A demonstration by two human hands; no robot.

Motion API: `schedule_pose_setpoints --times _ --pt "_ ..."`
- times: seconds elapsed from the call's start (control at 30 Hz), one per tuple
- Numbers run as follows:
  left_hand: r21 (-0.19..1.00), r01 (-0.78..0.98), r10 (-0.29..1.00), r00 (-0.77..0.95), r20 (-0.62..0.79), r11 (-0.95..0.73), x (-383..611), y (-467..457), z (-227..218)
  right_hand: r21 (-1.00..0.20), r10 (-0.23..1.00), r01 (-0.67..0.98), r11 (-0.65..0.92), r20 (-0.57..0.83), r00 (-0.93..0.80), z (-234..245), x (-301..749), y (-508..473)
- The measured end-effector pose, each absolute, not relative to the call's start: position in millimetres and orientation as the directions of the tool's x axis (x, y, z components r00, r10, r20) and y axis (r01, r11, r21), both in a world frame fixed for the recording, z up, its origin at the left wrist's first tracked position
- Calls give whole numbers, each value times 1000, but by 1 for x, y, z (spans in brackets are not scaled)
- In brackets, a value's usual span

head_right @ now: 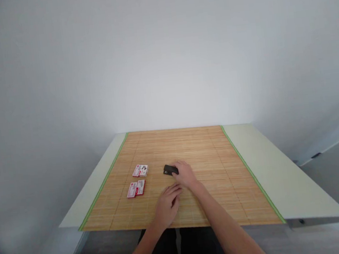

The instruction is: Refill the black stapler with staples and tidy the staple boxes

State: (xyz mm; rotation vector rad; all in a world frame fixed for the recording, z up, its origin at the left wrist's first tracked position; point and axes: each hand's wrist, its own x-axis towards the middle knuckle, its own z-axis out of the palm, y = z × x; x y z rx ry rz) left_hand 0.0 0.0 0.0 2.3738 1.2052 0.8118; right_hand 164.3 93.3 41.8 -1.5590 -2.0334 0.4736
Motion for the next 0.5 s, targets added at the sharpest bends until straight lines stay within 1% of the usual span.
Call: schedule_pose_setpoints --times 0.1,0.2,0.33,0.5 --pt "592 641 871 333 361 -489 -1 4 -4 -556 948 768 319 173 -268 46 183 92" --pt "534 740 900 230 371 -409 3 3 -4 -547 932 757 357 155 -328 48 192 93" --pt "435 831 913 195 357 -347 14 1 -1 -537 921 753 380 150 -359 48 195 97" --pt "409 860 924 166 344 -306 20 2 -2 -519 908 753 404 132 -397 49 198 101"
